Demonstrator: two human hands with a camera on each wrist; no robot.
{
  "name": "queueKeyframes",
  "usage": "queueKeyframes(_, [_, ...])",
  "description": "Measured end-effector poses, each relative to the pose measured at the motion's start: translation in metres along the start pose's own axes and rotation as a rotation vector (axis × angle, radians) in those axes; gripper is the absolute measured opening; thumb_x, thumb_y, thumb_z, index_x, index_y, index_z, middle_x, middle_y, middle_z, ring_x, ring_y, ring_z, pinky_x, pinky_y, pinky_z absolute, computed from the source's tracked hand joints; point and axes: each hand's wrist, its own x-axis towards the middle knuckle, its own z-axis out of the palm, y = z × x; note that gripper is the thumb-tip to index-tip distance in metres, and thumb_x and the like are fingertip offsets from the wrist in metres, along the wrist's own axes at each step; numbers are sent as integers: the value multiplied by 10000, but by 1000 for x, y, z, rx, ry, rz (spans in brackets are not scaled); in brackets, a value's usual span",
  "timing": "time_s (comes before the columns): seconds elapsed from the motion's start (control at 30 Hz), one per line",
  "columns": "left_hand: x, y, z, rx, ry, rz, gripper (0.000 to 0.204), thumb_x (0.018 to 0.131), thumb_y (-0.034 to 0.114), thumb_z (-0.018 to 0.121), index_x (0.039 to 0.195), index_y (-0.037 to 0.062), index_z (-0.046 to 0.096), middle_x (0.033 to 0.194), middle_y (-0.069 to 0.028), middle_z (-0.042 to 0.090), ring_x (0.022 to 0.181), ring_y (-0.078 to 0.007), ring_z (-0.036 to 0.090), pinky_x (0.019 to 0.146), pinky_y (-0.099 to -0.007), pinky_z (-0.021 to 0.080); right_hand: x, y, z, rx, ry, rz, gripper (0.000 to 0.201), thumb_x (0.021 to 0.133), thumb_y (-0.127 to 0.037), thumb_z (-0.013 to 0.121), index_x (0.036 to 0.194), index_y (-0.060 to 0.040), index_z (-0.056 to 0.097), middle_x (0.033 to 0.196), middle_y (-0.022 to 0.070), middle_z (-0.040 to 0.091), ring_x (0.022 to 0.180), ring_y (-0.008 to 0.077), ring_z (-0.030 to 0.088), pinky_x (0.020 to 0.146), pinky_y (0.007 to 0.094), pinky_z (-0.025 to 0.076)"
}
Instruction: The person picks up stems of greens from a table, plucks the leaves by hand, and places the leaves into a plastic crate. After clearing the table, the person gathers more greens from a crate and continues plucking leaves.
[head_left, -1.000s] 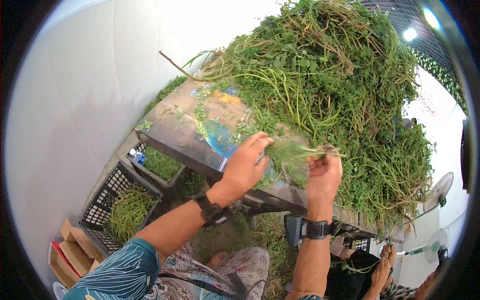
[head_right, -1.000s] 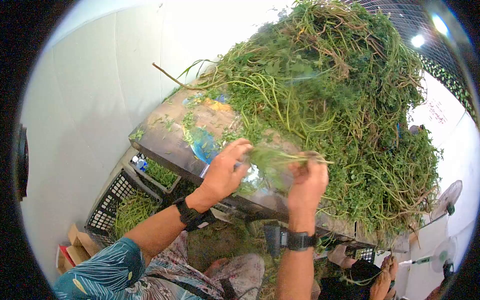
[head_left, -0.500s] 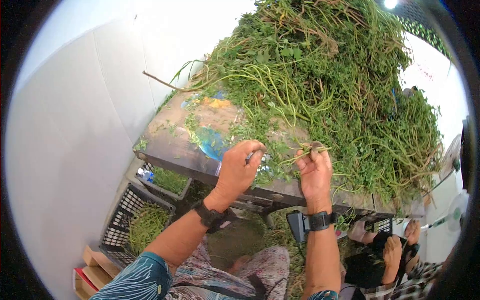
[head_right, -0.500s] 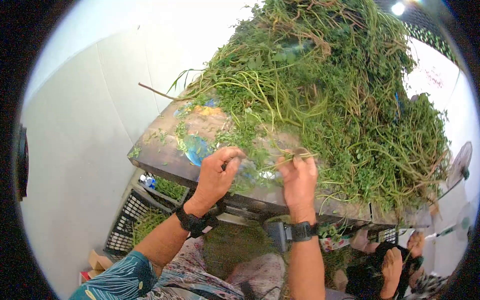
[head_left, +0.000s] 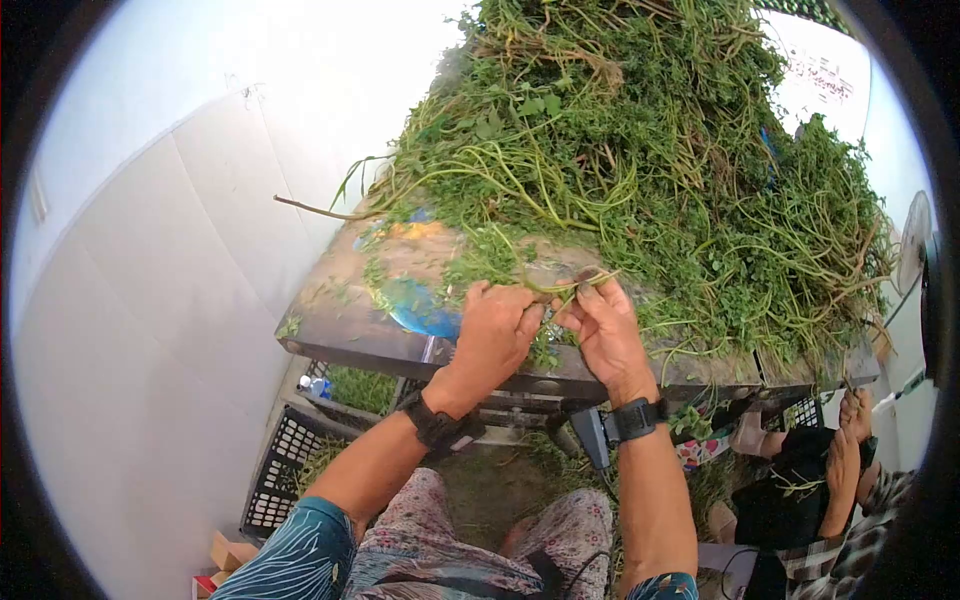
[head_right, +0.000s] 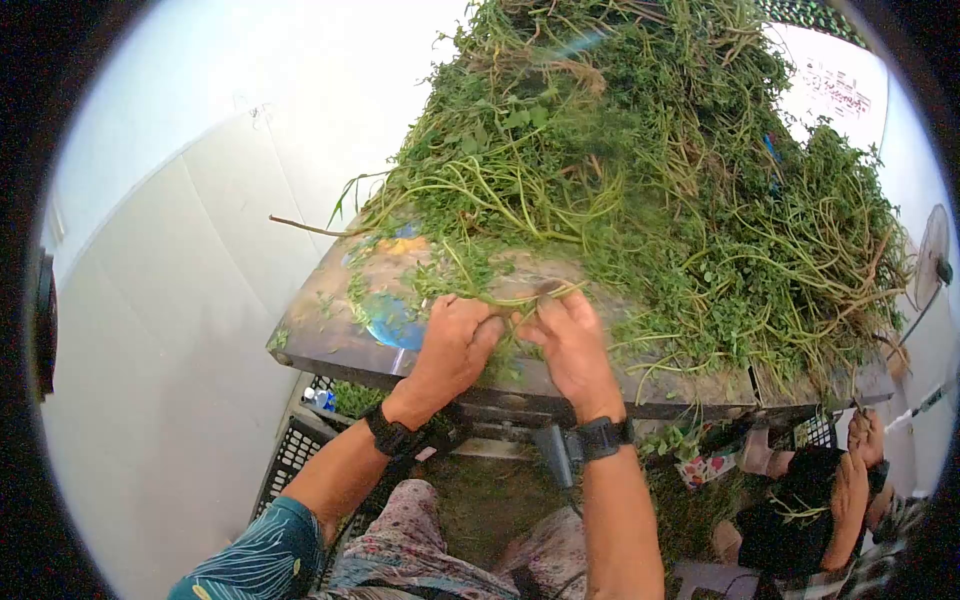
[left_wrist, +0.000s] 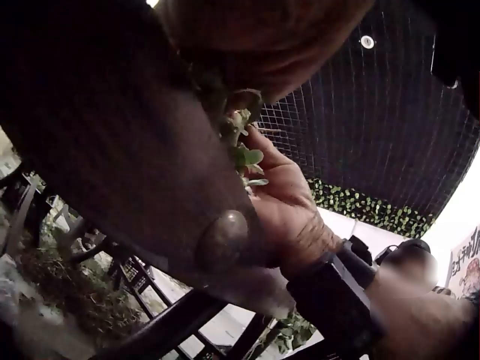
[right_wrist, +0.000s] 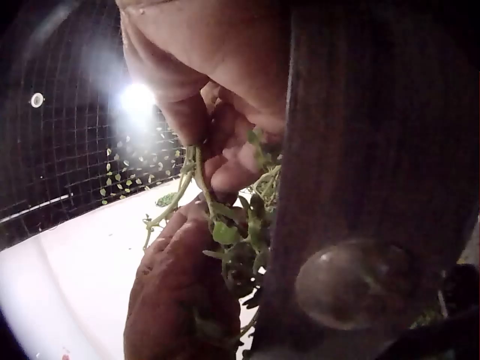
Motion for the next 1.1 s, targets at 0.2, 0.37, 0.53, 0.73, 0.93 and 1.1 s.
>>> queueKeyframes(0.2, [-2,-12,4,113,124,23,81,755,42,519,819,12,558,748,-146,547,745,-331,530,668,-402,396,0,3,-1,-48,-6,15,206,870,-133,516,1057,-54,482,994,73,583,849,177,580,735,310,475])
queueKeyframes(0.37, [-1,-15,3,205,202,87,108,743,41,536,846,10,537,704,-138,526,677,-327,523,603,-391,419,3,6,-2,-139,2,-4,176,870,-124,512,1029,-49,497,987,87,588,852,170,577,730,298,486])
queueKeyframes(0.53, [1,-27,5,-323,235,-433,103,779,62,504,878,34,511,688,-99,525,563,-226,532,516,-345,436,4,9,-5,-107,70,-79,147,876,-130,512,1001,-54,506,964,84,593,829,172,581,704,289,495])
queueKeyframes(0.73, [11,-34,-53,-1286,495,-1101,144,789,9,447,920,64,472,755,-39,519,499,-110,459,391,-232,357,4,7,-5,-65,171,-88,96,891,-126,496,969,-71,505,952,78,592,805,181,585,672,286,498])
queueKeyframes(0.93, [-6,-17,-67,-1179,181,-799,179,802,39,463,971,59,519,674,-4,482,485,-60,380,380,-181,277,5,5,-4,-114,196,-97,104,892,-139,498,971,-73,502,953,76,594,814,180,591,662,283,494])
queueKeyframes(1.1, [-2,4,-57,-115,214,-175,247,766,45,540,1012,47,572,683,-99,541,594,-228,519,580,-325,425,3,6,-2,-123,189,-76,116,889,-143,502,983,-74,502,948,69,591,809,178,593,663,282,492])
